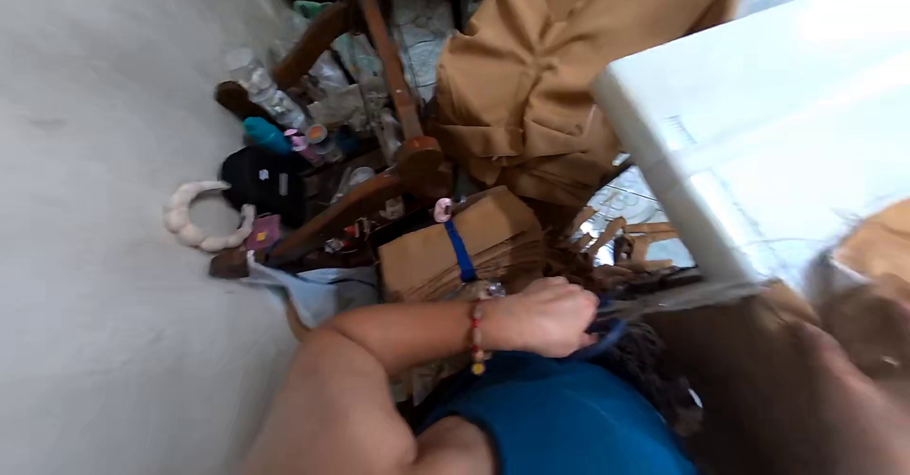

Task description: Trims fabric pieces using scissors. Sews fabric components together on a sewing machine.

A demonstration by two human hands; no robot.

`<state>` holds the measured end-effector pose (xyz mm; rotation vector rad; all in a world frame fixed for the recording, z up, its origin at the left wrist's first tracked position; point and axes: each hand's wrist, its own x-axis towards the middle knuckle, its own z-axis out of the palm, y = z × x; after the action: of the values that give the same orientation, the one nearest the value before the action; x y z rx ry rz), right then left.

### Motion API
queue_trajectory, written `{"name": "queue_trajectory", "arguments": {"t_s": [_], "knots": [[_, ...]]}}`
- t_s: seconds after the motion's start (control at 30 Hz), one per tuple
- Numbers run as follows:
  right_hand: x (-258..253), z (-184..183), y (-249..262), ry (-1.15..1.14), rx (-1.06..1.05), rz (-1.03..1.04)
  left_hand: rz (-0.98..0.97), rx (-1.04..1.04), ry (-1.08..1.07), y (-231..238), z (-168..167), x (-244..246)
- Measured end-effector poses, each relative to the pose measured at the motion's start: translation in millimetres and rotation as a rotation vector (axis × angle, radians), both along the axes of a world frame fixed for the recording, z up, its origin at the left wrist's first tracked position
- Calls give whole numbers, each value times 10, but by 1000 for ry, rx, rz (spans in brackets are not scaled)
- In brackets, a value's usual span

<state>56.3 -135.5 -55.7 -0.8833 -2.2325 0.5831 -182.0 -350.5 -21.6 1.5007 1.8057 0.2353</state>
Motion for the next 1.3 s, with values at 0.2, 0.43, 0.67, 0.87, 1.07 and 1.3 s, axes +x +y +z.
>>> {"name": "queue_trajectory", "arguments": {"t_s": [0.2, 0.43, 0.67, 0.87, 1.07, 1.3], "knots": [[-224, 172, -206, 104, -2, -88, -38, -202, 124, -29, 191, -1], [-283, 160, -193, 138, -29, -155, -96, -295, 194, 67, 240, 72], [-290, 188, -168, 131, -16, -179, -50, -229, 384, 203, 331, 215], [-268, 213, -138, 89, -21, -183, -57, -206, 612, 436, 488, 191], [-290, 192, -157, 118, 2, -192, -172, -259, 331, 536, 491, 85], [-309, 181, -185, 121, 81, -198, -78, -257, 83, 407, 262, 199]]}}
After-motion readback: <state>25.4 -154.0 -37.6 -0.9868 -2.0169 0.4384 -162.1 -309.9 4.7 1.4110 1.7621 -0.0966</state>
